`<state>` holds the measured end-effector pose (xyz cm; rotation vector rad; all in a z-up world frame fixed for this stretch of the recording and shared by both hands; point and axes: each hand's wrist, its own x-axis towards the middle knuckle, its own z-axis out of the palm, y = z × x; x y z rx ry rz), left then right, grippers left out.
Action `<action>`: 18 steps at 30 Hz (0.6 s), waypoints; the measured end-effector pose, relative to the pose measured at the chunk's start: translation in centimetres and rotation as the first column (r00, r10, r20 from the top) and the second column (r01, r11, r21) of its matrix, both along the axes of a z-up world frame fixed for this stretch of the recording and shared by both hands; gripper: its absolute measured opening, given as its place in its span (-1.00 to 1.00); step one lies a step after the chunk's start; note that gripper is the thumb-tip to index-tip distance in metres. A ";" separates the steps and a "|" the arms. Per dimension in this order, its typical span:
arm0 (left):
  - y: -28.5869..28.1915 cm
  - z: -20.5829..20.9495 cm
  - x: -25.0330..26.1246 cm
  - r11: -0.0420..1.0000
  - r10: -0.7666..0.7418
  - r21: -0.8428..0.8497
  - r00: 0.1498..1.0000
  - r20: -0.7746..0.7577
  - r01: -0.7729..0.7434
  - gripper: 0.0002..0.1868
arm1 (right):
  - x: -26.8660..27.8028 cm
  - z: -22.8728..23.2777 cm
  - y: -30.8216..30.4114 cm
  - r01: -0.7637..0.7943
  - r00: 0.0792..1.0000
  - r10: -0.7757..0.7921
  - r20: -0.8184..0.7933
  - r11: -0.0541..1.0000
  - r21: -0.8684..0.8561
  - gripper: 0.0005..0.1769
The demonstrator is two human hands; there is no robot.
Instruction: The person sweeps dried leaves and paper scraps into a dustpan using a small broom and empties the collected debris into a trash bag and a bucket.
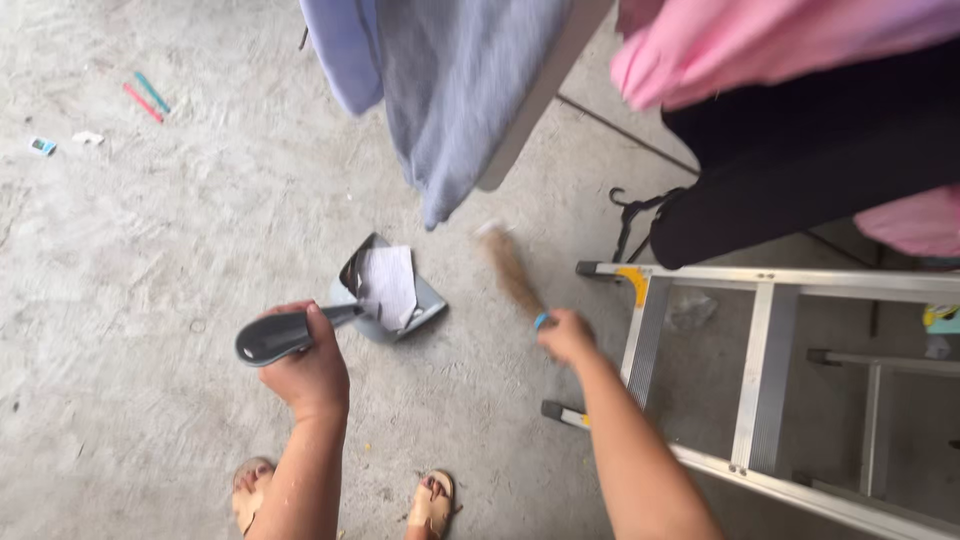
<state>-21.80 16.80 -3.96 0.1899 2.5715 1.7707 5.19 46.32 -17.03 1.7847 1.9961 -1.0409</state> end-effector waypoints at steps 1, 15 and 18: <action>1.1 0.1 -1.4 1.000 -0.019 0.022 1.000 0.012 0.018 -0.90 | 0.6 0.7 -1.9 -0.107 0.990 0.115 -0.080 0.990 0.096 -0.33; -4.4 2.4 -11.8 0.997 0.001 0.075 0.995 0.101 -0.009 -0.88 | 3.2 19.8 -20.5 0.398 0.813 -0.434 -0.388 0.901 -0.175 -0.24; -7.1 4.5 -14.5 0.986 -0.026 0.168 0.997 0.075 0.013 -0.86 | -1.0 20.6 -21.5 0.564 0.728 -0.588 -0.354 0.806 -0.179 -0.26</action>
